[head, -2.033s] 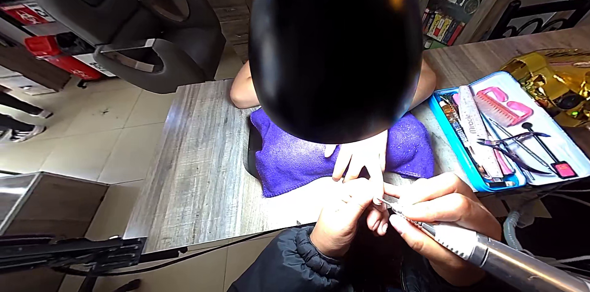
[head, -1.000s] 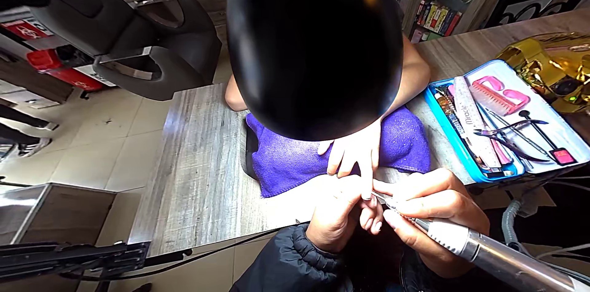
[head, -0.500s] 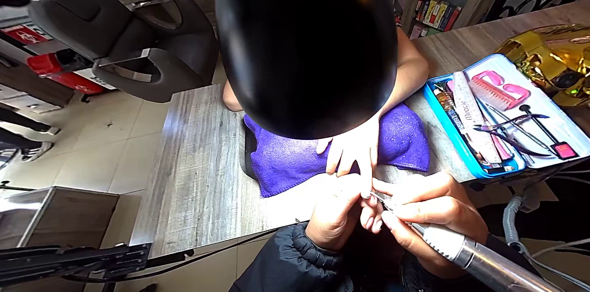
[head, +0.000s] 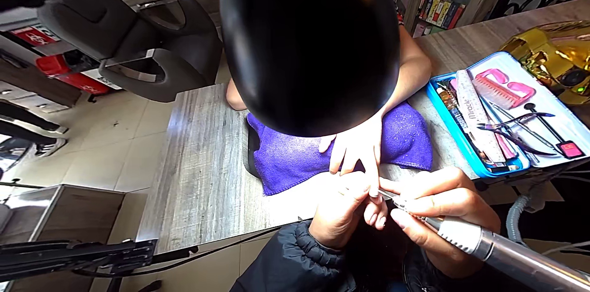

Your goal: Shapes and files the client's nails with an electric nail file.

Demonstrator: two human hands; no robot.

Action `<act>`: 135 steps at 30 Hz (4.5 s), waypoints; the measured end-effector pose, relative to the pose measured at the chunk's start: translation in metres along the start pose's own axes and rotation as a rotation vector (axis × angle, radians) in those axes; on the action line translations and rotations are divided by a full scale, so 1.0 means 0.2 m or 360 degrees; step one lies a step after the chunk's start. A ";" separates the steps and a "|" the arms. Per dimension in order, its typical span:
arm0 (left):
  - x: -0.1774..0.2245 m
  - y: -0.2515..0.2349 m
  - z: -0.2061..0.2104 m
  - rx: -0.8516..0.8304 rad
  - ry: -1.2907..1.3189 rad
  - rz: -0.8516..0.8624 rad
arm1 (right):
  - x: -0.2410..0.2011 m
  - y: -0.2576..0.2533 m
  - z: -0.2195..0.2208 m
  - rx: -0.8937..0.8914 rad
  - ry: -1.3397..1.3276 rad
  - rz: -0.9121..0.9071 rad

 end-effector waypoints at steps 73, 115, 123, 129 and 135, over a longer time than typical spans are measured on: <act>0.18 0.04 -0.14 0.0638 -0.1089 -0.0591 | -0.01 0.03 -0.08 -0.0009 0.0081 0.0070; 0.11 -0.01 -0.10 0.0553 -0.0386 -0.0252 | 0.06 -0.11 -0.07 -0.0475 0.0012 0.0304; 0.12 0.00 -0.10 0.0574 -0.0413 -0.0252 | 0.05 -0.12 -0.06 -0.0516 0.0058 0.0281; 0.11 0.00 -0.11 0.0572 -0.0414 -0.0262 | 0.06 -0.12 -0.06 -0.0462 0.0060 0.0279; 0.11 0.00 -0.10 0.0551 -0.0393 -0.0263 | 0.06 -0.11 -0.06 -0.0524 0.0056 0.0270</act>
Point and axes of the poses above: each hand's wrist, its own y-axis away from the middle knuckle, its own z-axis out of the palm, x = y × z, the point moved 9 cm from there along -y, towards the middle knuckle, and after that the axes turned 14 degrees about -x, right-handed, at the moved point
